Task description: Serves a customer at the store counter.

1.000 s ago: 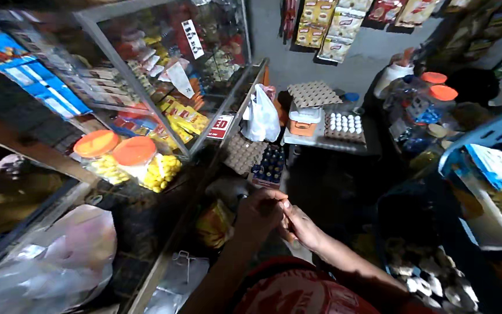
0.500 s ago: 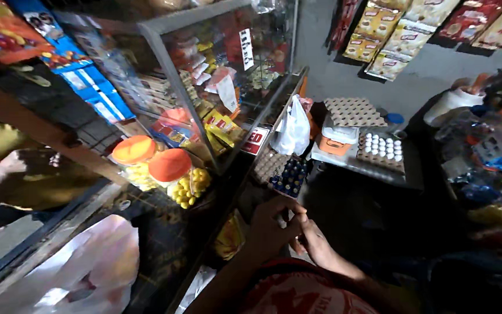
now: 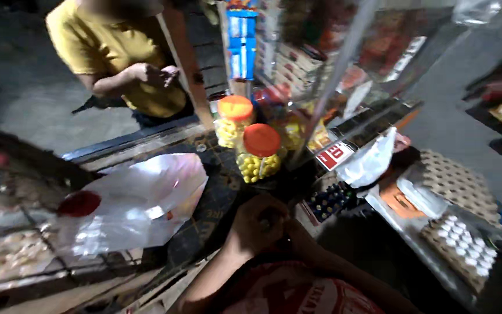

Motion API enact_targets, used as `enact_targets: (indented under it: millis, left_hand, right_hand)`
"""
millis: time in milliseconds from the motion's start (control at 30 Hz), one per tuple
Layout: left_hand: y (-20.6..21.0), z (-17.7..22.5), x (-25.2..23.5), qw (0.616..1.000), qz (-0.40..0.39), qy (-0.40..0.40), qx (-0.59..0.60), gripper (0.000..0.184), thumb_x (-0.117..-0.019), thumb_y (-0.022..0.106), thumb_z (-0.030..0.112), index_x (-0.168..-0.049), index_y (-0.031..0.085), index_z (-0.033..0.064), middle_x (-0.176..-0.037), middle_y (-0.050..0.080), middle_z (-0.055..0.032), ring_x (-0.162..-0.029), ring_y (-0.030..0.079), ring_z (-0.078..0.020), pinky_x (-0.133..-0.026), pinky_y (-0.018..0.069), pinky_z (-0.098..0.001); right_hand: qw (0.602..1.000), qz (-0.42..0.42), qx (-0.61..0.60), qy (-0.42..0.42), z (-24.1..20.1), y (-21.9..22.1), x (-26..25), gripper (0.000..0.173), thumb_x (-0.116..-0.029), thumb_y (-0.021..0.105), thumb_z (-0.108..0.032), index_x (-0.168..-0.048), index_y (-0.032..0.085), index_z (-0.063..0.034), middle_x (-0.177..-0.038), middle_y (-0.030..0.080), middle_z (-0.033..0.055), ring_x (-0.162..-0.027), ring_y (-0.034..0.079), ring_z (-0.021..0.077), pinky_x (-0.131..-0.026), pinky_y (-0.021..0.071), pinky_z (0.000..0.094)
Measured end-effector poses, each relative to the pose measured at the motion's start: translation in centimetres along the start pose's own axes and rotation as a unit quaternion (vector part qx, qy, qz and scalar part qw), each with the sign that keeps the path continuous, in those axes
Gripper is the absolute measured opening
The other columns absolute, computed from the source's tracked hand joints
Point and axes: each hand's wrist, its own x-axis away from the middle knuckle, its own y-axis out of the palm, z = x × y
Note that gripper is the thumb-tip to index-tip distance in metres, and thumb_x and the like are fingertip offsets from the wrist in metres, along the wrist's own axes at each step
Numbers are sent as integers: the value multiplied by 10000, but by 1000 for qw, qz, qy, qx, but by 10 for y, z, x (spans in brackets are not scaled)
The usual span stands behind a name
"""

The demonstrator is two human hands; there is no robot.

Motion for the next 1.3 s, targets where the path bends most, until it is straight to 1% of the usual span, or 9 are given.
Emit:
enact_targets:
  millis: [67, 100, 167, 300, 433, 700, 833, 967, 1300]
  left_hand:
    - [-9, -4, 8, 996, 76, -29, 29, 130, -881, 691, 35, -1008, 708, 19, -960, 725, 17, -853, 674, -5, -774, 585, -193]
    - [-11, -6, 14, 989, 125, -51, 66, 125, -894, 694, 12, -1015, 722, 26, -962, 738, 33, -861, 687, -15, -792, 594, -216]
    - [-12, -11, 25, 964, 213, -96, 126, 144, -922, 674, 0, -1047, 740, 30, -980, 756, 43, -887, 701, -29, -826, 594, -235]
    - [-11, -22, 36, 920, 335, -135, 154, 158, -925, 668, -4, -1061, 747, 11, -970, 767, 12, -866, 712, -52, -811, 599, -249]
    - [-6, -24, 45, 895, 400, -138, 141, 158, -924, 671, -8, -1055, 755, 16, -965, 769, 9, -847, 710, -53, -790, 597, -244]
    - [4, -23, 54, 878, 453, -114, 102, 195, -895, 704, -17, -1079, 753, 23, -983, 770, 21, -891, 716, -55, -833, 599, -253]
    - [6, -26, 55, 875, 464, -116, 78, 221, -844, 750, -27, -1058, 744, 28, -949, 758, 28, -822, 699, -47, -772, 596, -242]
    - [7, -30, 55, 870, 479, -105, 51, 164, -846, 764, -3, -1001, 757, 50, -894, 740, 52, -751, 666, -20, -708, 577, -210]
    - [2, -29, 56, 875, 465, -112, 71, 170, -945, 628, -20, -1066, 738, 26, -955, 756, 47, -852, 700, -27, -788, 590, -225]
  right_hand:
    - [994, -103, -15, -27, 7, -4, -25, 420, -1109, 299, -335, -895, 603, -139, -689, 585, -144, -603, 534, -66, -580, 471, 131]
    - [982, -176, -22, -56, 14, -7, -40, 448, -1097, 332, -469, -907, 611, -175, -705, 594, -158, -608, 535, -78, -572, 458, 117]
    - [959, -276, -14, -69, 16, -5, -65, 571, -1065, 258, -604, -908, 581, -160, -681, 578, -136, -577, 526, -62, -539, 446, 124]
    - [952, -305, 2, -17, 17, 6, -95, 628, -1091, 171, -511, -831, 587, -118, -584, 570, -110, -455, 451, -63, -429, 338, 105]
    - [945, -323, 36, -29, 18, 7, -108, 544, -1117, 227, -380, -811, 587, -111, -577, 557, -109, -445, 439, -63, -423, 339, 109]
    - [935, -337, 74, -86, 19, 6, -127, 392, -1106, 373, -253, -873, 628, -68, -648, 571, -127, -541, 496, -75, -514, 424, 109]
    - [928, -347, 100, -95, 24, 4, -133, 337, -1089, 395, -186, -943, 652, -23, -672, 585, -120, -573, 524, -74, -551, 457, 117]
    - [921, -364, 103, -91, 26, 5, -136, 342, -1087, 431, -222, -883, 644, -48, -657, 579, -125, -556, 505, -81, -531, 433, 109]
    - [912, -391, 90, -83, 26, 4, -142, 405, -1096, 386, -316, -851, 622, -95, -654, 572, -138, -535, 482, -85, -507, 406, 98]
